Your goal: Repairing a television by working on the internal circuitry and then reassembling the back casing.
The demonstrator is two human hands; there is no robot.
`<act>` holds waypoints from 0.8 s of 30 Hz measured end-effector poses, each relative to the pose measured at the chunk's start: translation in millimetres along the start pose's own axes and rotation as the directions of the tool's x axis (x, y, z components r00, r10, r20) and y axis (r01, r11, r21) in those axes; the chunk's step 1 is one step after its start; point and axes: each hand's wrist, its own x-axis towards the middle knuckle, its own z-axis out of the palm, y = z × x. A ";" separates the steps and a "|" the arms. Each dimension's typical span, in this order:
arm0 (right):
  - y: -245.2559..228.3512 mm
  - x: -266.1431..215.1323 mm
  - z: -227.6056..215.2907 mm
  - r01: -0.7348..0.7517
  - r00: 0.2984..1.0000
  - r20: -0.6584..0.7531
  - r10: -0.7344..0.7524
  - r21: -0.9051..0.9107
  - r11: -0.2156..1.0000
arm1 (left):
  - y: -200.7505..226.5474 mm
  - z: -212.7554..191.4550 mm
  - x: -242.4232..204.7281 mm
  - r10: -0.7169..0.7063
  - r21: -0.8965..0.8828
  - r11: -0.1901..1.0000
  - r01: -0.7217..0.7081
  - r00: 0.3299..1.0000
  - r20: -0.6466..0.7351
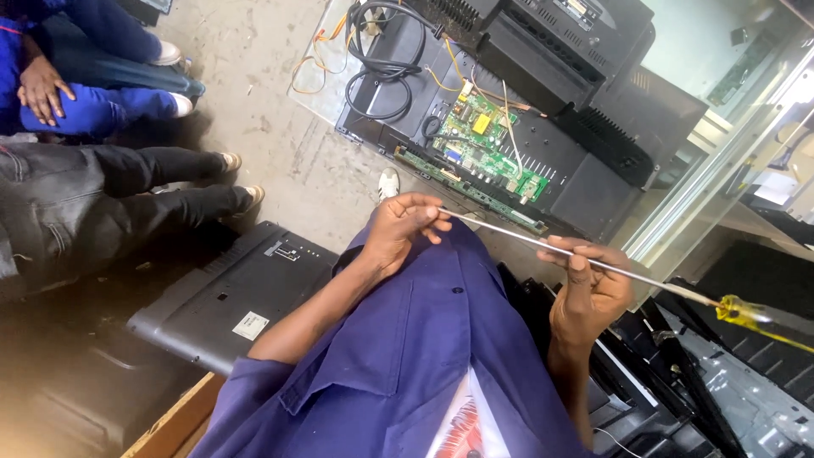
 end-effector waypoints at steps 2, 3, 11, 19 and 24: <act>5.3 -1.7 -5.5 0.010 1.000 -0.021 -0.010 0.027 1.000 | 2.3 5.8 -0.5 -0.008 -0.041 0.999 0.011 0.997 0.079; 5.1 -0.5 -5.6 0.006 1.000 -0.024 -0.005 0.024 1.000 | 2.3 6.2 0.9 -0.013 -0.041 0.999 0.016 0.997 0.077; -0.8 -1.5 -13.0 0.116 0.988 -0.104 -0.117 -0.009 0.993 | 35.5 -42.7 68.4 0.193 0.747 0.602 -0.281 0.959 0.205; -33.6 -19.9 51.0 0.062 0.925 -0.361 -0.123 -0.176 0.982 | 56.6 -25.5 180.0 0.057 0.693 -0.442 -0.570 0.753 0.656; -26.2 -27.0 75.2 0.092 0.886 -0.427 -0.182 -0.223 0.970 | 43.9 -42.4 220.2 -0.022 0.649 -0.483 -0.588 0.748 0.663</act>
